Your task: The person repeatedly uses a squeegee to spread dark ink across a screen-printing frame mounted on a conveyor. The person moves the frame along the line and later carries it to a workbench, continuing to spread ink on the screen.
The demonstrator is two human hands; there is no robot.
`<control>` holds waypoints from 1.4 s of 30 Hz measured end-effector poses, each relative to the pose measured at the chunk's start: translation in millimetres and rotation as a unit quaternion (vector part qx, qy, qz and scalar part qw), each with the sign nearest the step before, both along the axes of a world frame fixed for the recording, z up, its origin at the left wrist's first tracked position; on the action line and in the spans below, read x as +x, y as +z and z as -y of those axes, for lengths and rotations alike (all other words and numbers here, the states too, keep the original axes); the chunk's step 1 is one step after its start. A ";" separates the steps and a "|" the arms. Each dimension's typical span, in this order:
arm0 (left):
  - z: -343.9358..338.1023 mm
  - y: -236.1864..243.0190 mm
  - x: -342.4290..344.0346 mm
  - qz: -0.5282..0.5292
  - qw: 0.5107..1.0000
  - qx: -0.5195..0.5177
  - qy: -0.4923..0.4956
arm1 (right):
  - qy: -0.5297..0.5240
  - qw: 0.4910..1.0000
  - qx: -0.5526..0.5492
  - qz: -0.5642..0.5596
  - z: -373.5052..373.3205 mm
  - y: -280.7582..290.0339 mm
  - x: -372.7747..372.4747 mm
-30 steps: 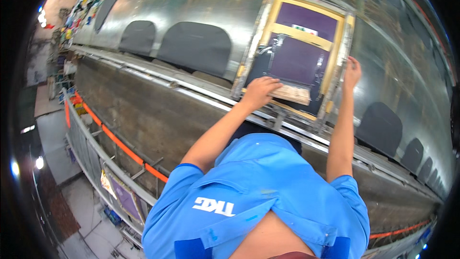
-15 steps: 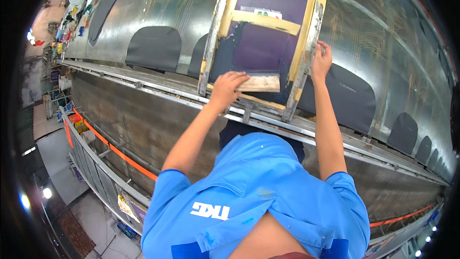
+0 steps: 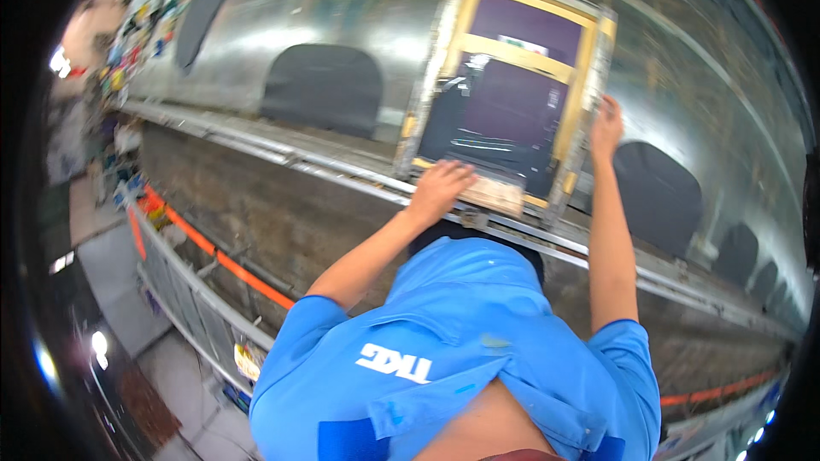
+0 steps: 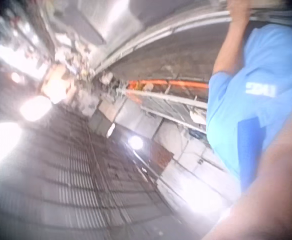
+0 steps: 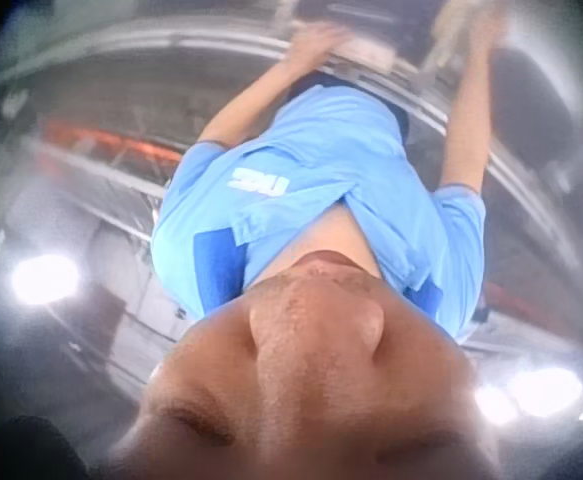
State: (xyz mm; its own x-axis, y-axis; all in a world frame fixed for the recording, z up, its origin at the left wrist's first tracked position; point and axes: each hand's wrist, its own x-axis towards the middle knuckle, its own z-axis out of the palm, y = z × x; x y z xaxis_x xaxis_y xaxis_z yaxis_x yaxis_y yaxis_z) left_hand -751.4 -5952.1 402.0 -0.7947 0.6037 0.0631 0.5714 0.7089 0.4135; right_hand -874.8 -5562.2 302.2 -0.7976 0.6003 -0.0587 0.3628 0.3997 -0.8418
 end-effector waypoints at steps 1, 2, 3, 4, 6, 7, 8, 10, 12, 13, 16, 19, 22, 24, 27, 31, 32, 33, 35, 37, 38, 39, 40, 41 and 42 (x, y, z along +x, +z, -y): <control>-3.0 -2.0 -6.3 -0.004 1.000 0.001 0.001 | 0.016 0.999 0.018 -0.042 -1.3 1.0 0.2; -8.2 -4.8 -14.8 -0.003 1.000 -0.004 0.010 | 0.036 0.996 0.037 -0.079 -2.3 4.3 0.7; -15.7 -5.3 -28.4 -0.033 0.999 0.009 0.015 | 0.039 0.997 0.027 -0.062 -3.0 11.0 1.8; -20.7 -8.1 -46.5 -0.044 0.999 -0.005 0.008 | 0.049 0.999 0.004 -0.011 -3.2 21.2 3.0; -32.8 -10.2 -89.9 -0.072 0.997 0.006 0.006 | 0.103 0.966 0.233 0.038 -0.2 53.5 4.0; -36.6 -8.6 -111.7 -0.032 0.999 0.039 0.018 | 0.117 0.930 0.339 0.084 4.6 73.6 2.6; -39.9 -7.3 -134.9 0.009 0.997 0.073 0.030 | 0.192 0.941 0.280 0.006 12.7 93.7 0.2; -47.0 -0.6 -171.9 0.036 0.995 0.083 0.047 | 0.339 0.919 0.176 -0.096 36.8 125.1 -5.9; -54.2 2.6 -199.6 0.058 0.996 0.057 0.025 | 0.388 0.889 0.242 -0.025 62.7 136.0 -12.6; -58.3 2.5 -205.1 0.052 0.997 0.057 0.030 | 0.390 0.878 0.278 0.003 73.2 134.0 -14.9; -65.1 -3.9 -195.8 -0.015 0.996 0.081 0.039 | 0.362 0.881 0.302 0.032 92.8 112.7 -3.9; -52.7 -12.5 -153.0 -0.044 0.995 0.078 0.041 | 0.347 0.899 0.267 0.019 106.2 95.6 42.2; -33.3 -16.0 -106.0 -0.057 0.997 0.035 0.028 | 0.355 0.904 0.236 0.028 120.4 96.3 89.2; -25.9 -15.2 -92.2 -0.039 0.999 0.021 0.032 | 0.361 0.902 0.236 0.031 122.9 100.3 97.4; -32.4 -10.5 -112.7 -0.008 0.999 0.034 0.035 | 0.360 0.894 0.266 0.036 112.9 106.1 74.1; -58.7 -7.5 -185.8 -0.066 0.991 0.110 0.034 | 0.307 0.901 0.305 -0.039 91.4 102.3 12.8; -63.7 -9.0 -196.6 -0.077 0.989 0.124 0.036 | 0.304 0.901 0.307 -0.029 89.1 99.3 4.7; -65.9 -10.9 -200.9 -0.084 0.990 0.107 0.033 | 0.295 0.902 0.310 -0.053 88.4 96.0 2.2; -63.7 -15.4 -190.1 -0.059 0.994 0.081 0.037 | 0.308 0.904 0.294 -0.028 92.0 90.1 13.8; -53.8 -20.0 -158.6 -0.040 0.996 0.065 0.044 | 0.316 0.908 0.275 -0.022 100.7 86.3 43.5; -46.2 -21.2 -138.7 -0.051 0.997 0.054 0.038 | 0.323 0.908 0.266 -0.016 106.0 85.5 61.1; -39.5 -21.1 -119.6 -0.050 0.997 0.043 0.041 | 0.329 0.909 0.257 -0.008 111.2 85.4 77.1; -34.3 -21.3 -108.5 -0.054 0.997 0.034 0.042 | 0.330 0.910 0.250 -0.004 115.5 85.9 89.0; -29.8 -20.5 -99.4 -0.049 0.998 0.027 0.040 | 0.331 0.909 0.252 -0.005 118.4 86.9 96.2; -27.4 -19.4 -95.5 -0.045 0.998 0.022 0.038 | 0.333 0.908 0.254 -0.005 119.5 88.6 98.6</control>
